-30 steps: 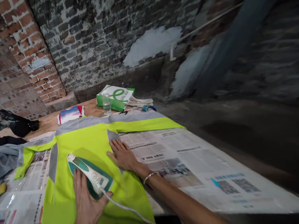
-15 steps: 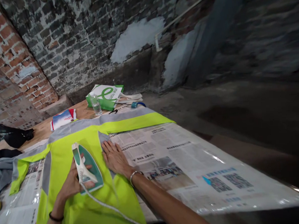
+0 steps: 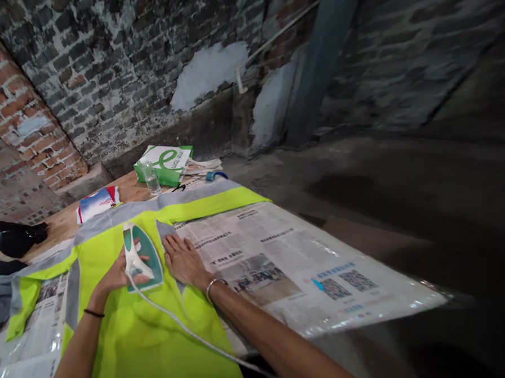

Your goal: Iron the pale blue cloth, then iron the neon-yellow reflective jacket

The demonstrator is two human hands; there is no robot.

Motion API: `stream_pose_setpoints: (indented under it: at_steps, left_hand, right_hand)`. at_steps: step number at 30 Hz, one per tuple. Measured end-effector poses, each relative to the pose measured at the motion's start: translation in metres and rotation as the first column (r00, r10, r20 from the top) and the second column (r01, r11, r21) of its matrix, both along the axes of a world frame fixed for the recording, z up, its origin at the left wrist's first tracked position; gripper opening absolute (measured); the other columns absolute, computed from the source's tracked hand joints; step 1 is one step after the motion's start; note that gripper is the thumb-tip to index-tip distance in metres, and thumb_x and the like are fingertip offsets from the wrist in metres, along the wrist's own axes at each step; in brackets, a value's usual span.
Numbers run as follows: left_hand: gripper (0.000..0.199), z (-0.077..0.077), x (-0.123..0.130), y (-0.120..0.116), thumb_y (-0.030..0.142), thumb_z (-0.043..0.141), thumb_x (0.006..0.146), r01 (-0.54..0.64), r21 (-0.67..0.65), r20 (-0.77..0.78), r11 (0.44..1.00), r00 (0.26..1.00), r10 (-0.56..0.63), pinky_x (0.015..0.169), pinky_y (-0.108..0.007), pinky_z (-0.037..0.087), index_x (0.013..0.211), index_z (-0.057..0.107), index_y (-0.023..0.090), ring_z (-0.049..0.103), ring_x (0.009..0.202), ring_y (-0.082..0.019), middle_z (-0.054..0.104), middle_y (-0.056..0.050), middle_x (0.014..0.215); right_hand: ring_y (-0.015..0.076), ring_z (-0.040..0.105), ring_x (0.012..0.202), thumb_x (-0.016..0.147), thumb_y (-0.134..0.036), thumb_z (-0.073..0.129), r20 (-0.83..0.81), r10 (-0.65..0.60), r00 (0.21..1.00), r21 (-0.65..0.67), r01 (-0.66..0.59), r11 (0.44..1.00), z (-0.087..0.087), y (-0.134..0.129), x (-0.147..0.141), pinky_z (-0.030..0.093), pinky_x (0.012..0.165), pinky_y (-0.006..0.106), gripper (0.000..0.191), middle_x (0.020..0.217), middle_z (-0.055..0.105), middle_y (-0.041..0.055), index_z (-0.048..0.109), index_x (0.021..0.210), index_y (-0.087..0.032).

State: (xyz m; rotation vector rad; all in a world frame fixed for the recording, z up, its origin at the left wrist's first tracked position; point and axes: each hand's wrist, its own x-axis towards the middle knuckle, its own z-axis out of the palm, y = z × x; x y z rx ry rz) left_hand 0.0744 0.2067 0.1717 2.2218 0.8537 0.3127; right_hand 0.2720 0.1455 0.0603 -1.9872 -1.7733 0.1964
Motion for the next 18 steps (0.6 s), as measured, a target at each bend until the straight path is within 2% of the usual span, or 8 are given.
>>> stream_pose_setpoints:
  at_steps: [3,6,8,10,12,14,18]
  left_hand:
    - [0.051,0.001,-0.037,-0.046,0.055,0.083,0.068,0.042,-0.007,-0.035,0.999,0.999,-0.042,0.113,-0.054,0.046,0.111,0.076,0.028,0.050,0.137,-0.038,0.051,-0.007,0.152]
    - [0.055,-0.004,-0.077,-0.097,0.053,0.083,0.069,0.031,0.001,-0.073,1.000,0.997,-0.031,0.112,-0.051,0.047,0.115,0.074,0.027,0.043,0.143,-0.039,0.049,-0.010,0.154]
    - [0.056,-0.010,-0.097,-0.123,0.054,0.081,0.071,-0.036,0.035,-0.097,0.999,0.994,0.040,0.115,-0.052,0.044,0.119,0.072,0.027,0.043,0.143,-0.039,0.050,-0.011,0.153]
    - [0.056,-0.014,-0.109,-0.137,0.055,0.078,0.074,-0.103,0.075,-0.115,0.992,0.987,0.111,0.116,-0.053,0.041,0.122,0.071,0.027,0.043,0.143,-0.040,0.051,-0.012,0.152]
    - [0.057,-0.016,-0.113,-0.136,0.057,0.077,0.075,-0.116,0.093,-0.121,0.989,0.985,0.126,0.116,-0.052,0.042,0.122,0.071,0.025,0.043,0.143,-0.040,0.050,-0.013,0.152]
    - [0.059,-0.015,-0.110,-0.120,0.058,0.078,0.073,-0.092,0.093,-0.113,0.991,0.988,0.102,0.114,-0.050,0.044,0.120,0.072,0.024,0.044,0.142,-0.040,0.050,-0.014,0.153]
    - [0.056,-0.013,-0.092,-0.063,0.058,0.080,0.070,-0.116,0.068,-0.063,0.991,0.991,0.120,0.114,-0.050,0.043,0.114,0.074,0.023,0.046,0.140,-0.039,0.049,-0.012,0.153]
  right_hand:
    - [0.0252,0.029,0.149,0.100,-0.027,0.031,0.015,-0.003,1.000,0.017,0.003,1.000,-0.002,0.000,0.001,0.020,0.121,0.048,0.057,0.159,0.038,0.0106,0.044,0.154,-0.012]
    - [0.0263,0.028,0.149,0.101,-0.030,0.030,0.021,-0.005,1.000,0.020,0.005,1.000,-0.004,0.000,0.001,0.020,0.121,0.049,0.057,0.159,0.037,0.0115,0.044,0.153,-0.010]
    - [0.0274,0.028,0.149,0.103,-0.037,0.030,0.028,0.000,1.000,0.024,-0.001,1.000,-0.006,-0.001,0.001,0.020,0.121,0.049,0.059,0.159,0.038,0.0124,0.044,0.153,-0.010]
    - [0.0281,0.027,0.149,0.103,-0.044,0.032,0.036,0.007,0.999,0.034,-0.008,0.999,-0.008,-0.001,0.001,0.020,0.121,0.048,0.061,0.159,0.039,0.0130,0.045,0.153,-0.011]
    - [0.0283,0.027,0.149,0.103,-0.046,0.032,0.043,0.006,0.999,0.042,-0.008,0.999,-0.010,-0.001,0.001,0.020,0.121,0.048,0.062,0.158,0.039,0.0132,0.045,0.153,-0.011]
    - [0.0284,0.027,0.149,0.103,-0.045,0.032,0.045,0.003,0.999,0.050,-0.005,0.999,-0.012,-0.001,0.002,0.020,0.121,0.048,0.061,0.159,0.039,0.0129,0.046,0.152,-0.011]
    - [0.0284,0.026,0.149,0.102,-0.042,0.031,0.036,0.013,0.999,0.048,-0.015,0.999,-0.013,-0.001,0.002,0.019,0.121,0.050,0.062,0.160,0.037,0.0127,0.044,0.153,-0.010]
